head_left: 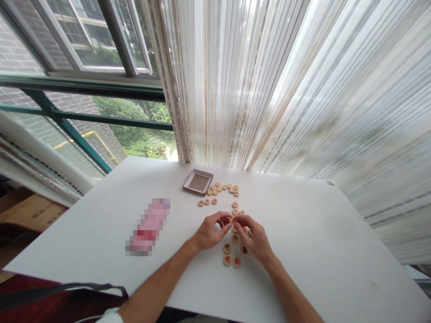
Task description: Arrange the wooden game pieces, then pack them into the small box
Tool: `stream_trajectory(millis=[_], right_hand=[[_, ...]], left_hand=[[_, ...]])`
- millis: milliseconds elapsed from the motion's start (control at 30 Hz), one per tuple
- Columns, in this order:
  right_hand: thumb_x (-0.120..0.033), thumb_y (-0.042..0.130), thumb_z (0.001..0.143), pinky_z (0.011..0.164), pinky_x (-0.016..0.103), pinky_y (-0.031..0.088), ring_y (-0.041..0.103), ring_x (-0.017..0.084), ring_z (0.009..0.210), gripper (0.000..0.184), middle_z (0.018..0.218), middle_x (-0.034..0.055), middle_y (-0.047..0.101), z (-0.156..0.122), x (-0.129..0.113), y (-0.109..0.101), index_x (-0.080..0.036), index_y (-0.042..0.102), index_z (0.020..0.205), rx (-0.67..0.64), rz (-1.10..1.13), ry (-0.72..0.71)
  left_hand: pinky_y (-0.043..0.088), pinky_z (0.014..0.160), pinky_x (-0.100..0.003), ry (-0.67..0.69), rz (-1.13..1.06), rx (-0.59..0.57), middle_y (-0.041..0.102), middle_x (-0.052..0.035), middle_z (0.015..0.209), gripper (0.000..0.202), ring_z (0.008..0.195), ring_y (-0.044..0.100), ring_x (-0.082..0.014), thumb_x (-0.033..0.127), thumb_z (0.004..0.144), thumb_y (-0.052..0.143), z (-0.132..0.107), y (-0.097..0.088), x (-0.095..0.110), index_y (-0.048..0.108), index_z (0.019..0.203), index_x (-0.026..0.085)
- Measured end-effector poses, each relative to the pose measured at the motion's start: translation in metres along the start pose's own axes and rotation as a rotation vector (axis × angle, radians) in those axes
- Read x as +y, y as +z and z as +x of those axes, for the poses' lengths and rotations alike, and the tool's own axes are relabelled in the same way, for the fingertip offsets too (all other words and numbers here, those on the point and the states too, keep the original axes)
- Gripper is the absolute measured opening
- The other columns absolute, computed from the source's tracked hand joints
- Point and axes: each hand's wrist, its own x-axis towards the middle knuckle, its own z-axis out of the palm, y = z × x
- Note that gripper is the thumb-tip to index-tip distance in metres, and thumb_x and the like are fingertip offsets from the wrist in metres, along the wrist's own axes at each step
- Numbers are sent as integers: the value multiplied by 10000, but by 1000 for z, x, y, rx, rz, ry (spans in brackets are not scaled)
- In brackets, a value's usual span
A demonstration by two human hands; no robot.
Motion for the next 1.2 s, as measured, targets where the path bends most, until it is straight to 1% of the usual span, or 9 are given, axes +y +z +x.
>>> stream_trajectory(millis=[133, 367, 633, 867, 1033, 1200], right_hand=[[-342, 591, 946, 787, 328, 588, 704, 203, 864, 205, 987, 68, 734, 1, -1, 0, -235, 666, 1104, 0, 32, 11], [-352, 618, 933, 757, 298, 582, 712, 187, 822, 192, 949, 42, 741, 0, -1, 2, -246, 668, 1085, 1, 46, 10], [-390, 694, 878, 665, 275, 552, 645, 163, 698, 172, 827, 21, 708, 0, 0, 3, -234, 674, 949, 6, 12, 38], [-432, 705, 862, 611, 257, 502, 589, 150, 637, 217, 727, 0, 657, 0, 1, 4, -224, 646, 840, 42, -20, 64], [-444, 662, 895, 625, 252, 499, 606, 151, 646, 231, 733, 5, 680, -1, 1, 5, -224, 656, 827, 52, -22, 77], [-418, 598, 944, 684, 256, 516, 649, 166, 722, 212, 804, 22, 720, 0, 2, 4, -226, 680, 907, 40, -15, 63]], left_hand=[[558, 783, -294, -1, -14, -7, 719, -64, 961, 294, 846, 668, -167, 335, 932, 598, -1, 1, -1, 632, 1179, 179], [561, 785, -292, 33, 46, -11, 725, -57, 961, 284, 814, 663, -157, 311, 908, 626, -1, 1, -2, 640, 1162, 185], [553, 756, -274, 148, 105, -30, 718, -46, 961, 249, 788, 647, -142, 233, 882, 645, -3, 2, -4, 651, 1128, 192], [537, 729, -281, 166, 153, -55, 717, -39, 951, 280, 771, 640, -144, 191, 855, 652, -5, 2, -3, 650, 1135, 202], [533, 706, -270, 155, 164, -57, 706, -26, 907, 248, 737, 626, -134, 210, 860, 655, -4, 1, 0, 654, 1107, 196], [537, 704, -261, 136, 139, -43, 702, -29, 912, 250, 730, 628, -126, 247, 868, 667, -3, 1, 0, 642, 1108, 184]])
